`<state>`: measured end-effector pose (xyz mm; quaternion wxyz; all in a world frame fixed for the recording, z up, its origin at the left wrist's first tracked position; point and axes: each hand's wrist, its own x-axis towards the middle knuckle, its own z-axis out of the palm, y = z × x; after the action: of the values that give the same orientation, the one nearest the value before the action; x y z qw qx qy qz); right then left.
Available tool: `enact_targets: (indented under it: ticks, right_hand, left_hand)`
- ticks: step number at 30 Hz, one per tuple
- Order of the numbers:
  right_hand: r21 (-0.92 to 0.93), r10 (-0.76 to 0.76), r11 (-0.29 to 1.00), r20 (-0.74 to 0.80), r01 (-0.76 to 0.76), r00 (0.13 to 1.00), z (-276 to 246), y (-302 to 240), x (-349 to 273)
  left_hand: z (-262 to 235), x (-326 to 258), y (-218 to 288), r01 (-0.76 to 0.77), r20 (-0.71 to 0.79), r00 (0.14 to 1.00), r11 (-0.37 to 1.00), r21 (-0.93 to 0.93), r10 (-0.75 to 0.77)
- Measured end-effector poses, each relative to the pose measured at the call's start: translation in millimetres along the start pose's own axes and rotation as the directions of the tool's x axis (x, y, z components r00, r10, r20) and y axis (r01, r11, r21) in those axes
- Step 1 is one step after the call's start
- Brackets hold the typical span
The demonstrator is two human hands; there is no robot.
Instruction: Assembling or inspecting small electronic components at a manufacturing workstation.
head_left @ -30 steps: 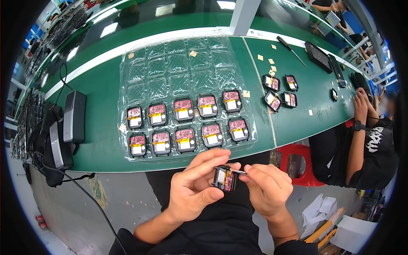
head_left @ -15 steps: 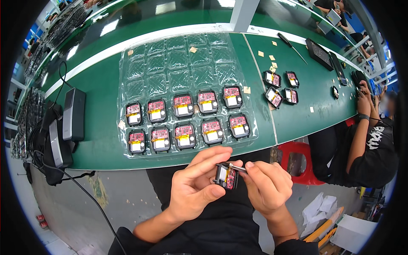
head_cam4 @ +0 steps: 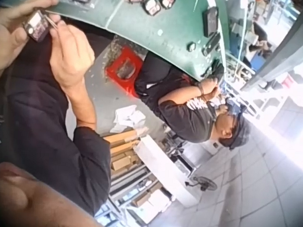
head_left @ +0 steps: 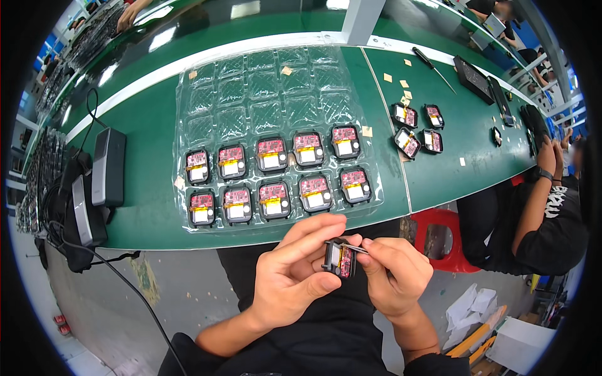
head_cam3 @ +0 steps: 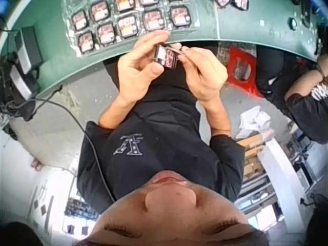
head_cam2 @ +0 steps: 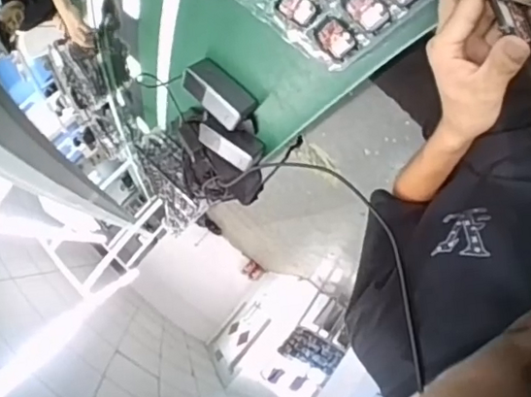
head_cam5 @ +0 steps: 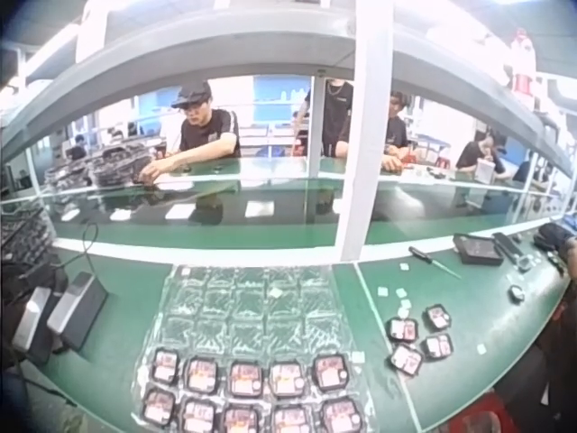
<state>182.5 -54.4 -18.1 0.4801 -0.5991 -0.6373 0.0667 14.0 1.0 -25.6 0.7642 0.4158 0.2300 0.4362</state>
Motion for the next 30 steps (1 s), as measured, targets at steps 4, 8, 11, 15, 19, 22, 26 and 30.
enact_targets:
  ticks: [4,8,11,15,19,22,26,30]
  right_hand:
    - [-0.066,-0.040,0.997,-0.010,0.039,0.999,0.9,1.3,-0.8]
    - [-0.089,-0.036,0.995,0.006,0.037,0.999,0.3,2.8,-2.0]
    - [-0.104,-0.042,0.994,0.017,0.044,0.999,0.0,2.5,-1.5]
    - [-0.100,-0.059,0.993,0.020,0.061,0.998,0.5,3.2,0.0]
    - [-0.025,-0.022,0.999,-0.006,0.022,1.000,5.5,5.3,-2.2]
    - [-0.065,-0.020,0.998,-0.015,0.018,1.000,7.8,4.6,-5.5]
    - [-0.156,-0.093,0.984,-0.005,0.091,0.996,4.1,0.6,-4.9]
    - [-0.188,-0.158,0.969,0.027,0.160,0.987,2.6,1.9,-0.9]
  left_hand:
    - [0.2,-0.6,-3.1,0.004,-0.026,1.000,1.000,-0.005,-0.004]
    - [-0.6,-1.1,-6.1,-0.010,-0.038,0.999,1.000,0.022,0.011]
    - [-1.3,-1.8,-6.1,-0.019,-0.038,0.999,1.000,0.021,0.020]
    - [-7.4,-1.3,-6.7,-0.043,0.021,0.999,0.999,-0.006,0.044]
    - [-0.2,-1.0,-3.2,0.001,-0.047,0.999,1.000,0.025,0.000]
    - [2.0,-2.5,-5.0,0.010,-0.076,0.997,1.000,0.011,-0.009]
    - [6.2,-5.1,-2.2,-0.005,-0.095,0.995,0.999,0.038,0.009]
    - [2.5,-3.9,0.2,-0.009,-0.080,0.997,0.999,0.053,0.013]
